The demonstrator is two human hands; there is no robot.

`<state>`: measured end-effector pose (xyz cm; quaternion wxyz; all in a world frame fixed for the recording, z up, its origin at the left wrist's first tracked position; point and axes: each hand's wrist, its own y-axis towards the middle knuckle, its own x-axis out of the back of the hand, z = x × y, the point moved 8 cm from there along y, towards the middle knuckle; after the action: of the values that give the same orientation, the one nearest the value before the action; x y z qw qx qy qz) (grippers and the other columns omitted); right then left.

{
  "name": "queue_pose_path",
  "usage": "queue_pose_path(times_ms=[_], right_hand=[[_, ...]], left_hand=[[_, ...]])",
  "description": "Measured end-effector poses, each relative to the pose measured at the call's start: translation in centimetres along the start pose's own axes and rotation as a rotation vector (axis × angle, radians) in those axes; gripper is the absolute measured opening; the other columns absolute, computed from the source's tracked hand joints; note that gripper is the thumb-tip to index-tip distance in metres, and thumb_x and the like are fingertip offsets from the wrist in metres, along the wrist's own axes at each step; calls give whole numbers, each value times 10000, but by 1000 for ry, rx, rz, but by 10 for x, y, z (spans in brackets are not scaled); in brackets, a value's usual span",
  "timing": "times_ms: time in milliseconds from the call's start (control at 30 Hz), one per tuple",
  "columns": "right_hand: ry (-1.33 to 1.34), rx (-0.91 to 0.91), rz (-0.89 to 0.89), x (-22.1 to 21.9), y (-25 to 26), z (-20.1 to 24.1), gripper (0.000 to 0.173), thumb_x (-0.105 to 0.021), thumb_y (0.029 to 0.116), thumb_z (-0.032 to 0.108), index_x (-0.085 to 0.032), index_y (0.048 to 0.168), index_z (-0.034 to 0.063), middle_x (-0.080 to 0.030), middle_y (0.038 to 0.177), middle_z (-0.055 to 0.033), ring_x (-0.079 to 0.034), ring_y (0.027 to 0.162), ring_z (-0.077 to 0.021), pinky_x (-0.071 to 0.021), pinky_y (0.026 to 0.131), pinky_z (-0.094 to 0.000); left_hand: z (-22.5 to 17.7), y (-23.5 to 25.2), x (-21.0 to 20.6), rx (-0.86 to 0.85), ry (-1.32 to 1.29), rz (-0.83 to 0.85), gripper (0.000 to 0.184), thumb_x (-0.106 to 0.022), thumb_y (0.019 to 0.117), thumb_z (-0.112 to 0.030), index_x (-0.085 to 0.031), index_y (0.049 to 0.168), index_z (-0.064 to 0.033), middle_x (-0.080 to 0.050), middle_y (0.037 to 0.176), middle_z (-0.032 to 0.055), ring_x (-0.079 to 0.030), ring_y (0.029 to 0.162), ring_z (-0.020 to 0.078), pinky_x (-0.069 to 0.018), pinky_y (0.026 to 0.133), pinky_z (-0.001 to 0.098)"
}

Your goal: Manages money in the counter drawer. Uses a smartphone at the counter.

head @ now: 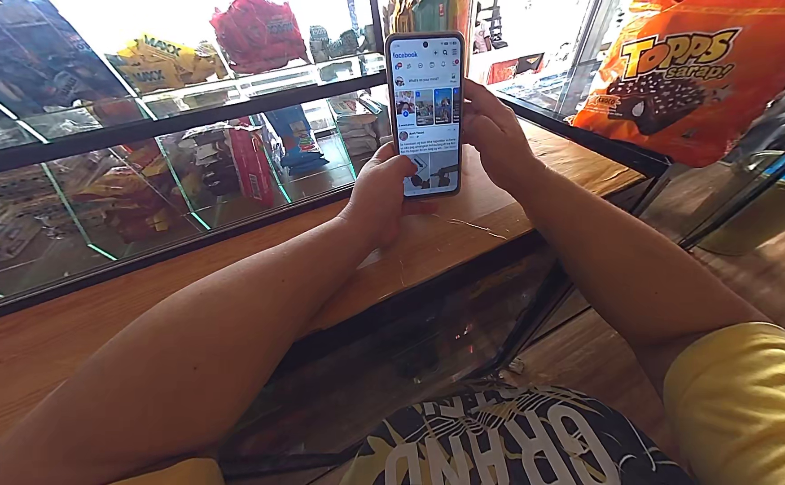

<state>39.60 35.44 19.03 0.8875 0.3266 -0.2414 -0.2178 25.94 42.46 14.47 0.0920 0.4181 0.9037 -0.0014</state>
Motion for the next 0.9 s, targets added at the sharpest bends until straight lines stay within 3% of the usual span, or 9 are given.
queue_pose_path(times_ms=[200, 333, 400, 500, 600, 733, 900], right_hand=[[-52, 12, -108, 5, -2, 5, 392, -406, 1013, 85, -497, 1373, -37, -676, 1160, -91, -669, 1042, -63, -555, 923, -262], [-21, -21, -109, 2, -2, 6, 396, -587, 999, 118, -479, 1352, -25, -689, 1107, -73, -693, 990, -62, -580, 897, -251], [2, -21, -99, 1, -2, 6, 451, -647, 988, 162, -471, 1360, -22, -694, 1118, -71, -700, 997, -71, -589, 906, -260], [-9, 18, -74, 2, -2, 7, 387, -508, 1057, 196, -493, 1367, -35, -685, 1139, -72, -682, 1034, -68, -574, 929, -274], [-38, 17, -76, 5, -1, 4, 391, -365, 1077, 203, -535, 1346, -23, -677, 1151, -77, -681, 1019, -72, -579, 901, -284], [-34, 4, -97, 6, -1, 3, 329, -415, 1058, 169, -547, 1299, -11, -674, 1108, -60, -677, 999, -54, -575, 888, -261], [-58, -33, -97, 3, -1, 3, 324, -515, 1038, 137, -522, 1329, -5, -685, 1141, -66, -676, 1036, -48, -562, 931, -251]], left_hand=[[0, -1, -3, -22, 31, 27, 319, -384, 1062, -137, -497, 1360, -152, -651, 1219, 114, -706, 1014, 271, -623, 708, 446], [2, 1, -3, -11, 23, 46, 310, -383, 1079, -191, -480, 1372, -163, -646, 1236, 123, -697, 1048, 293, -619, 737, 477], [2, 0, -4, -5, 22, 77, 371, -313, 1120, -326, -454, 1429, -176, -635, 1284, 118, -682, 1102, 296, -613, 780, 491], [1, -1, -7, -1, 12, 135, 621, -103, 1094, -544, -496, 1422, -193, -645, 1308, 95, -666, 1149, 291, -599, 819, 508], [1, -1, -7, 11, -6, 120, 686, -44, 1077, -570, -507, 1399, -180, -659, 1284, 103, -676, 1129, 300, -600, 807, 513], [3, -1, -7, 39, 6, 88, 659, -83, 1090, -549, -528, 1384, -162, -665, 1274, 115, -680, 1127, 310, -600, 819, 531], [4, 0, -6, 50, 5, 80, 646, -98, 1094, -543, -526, 1391, -162, -659, 1286, 115, -678, 1134, 316, -601, 822, 538]])
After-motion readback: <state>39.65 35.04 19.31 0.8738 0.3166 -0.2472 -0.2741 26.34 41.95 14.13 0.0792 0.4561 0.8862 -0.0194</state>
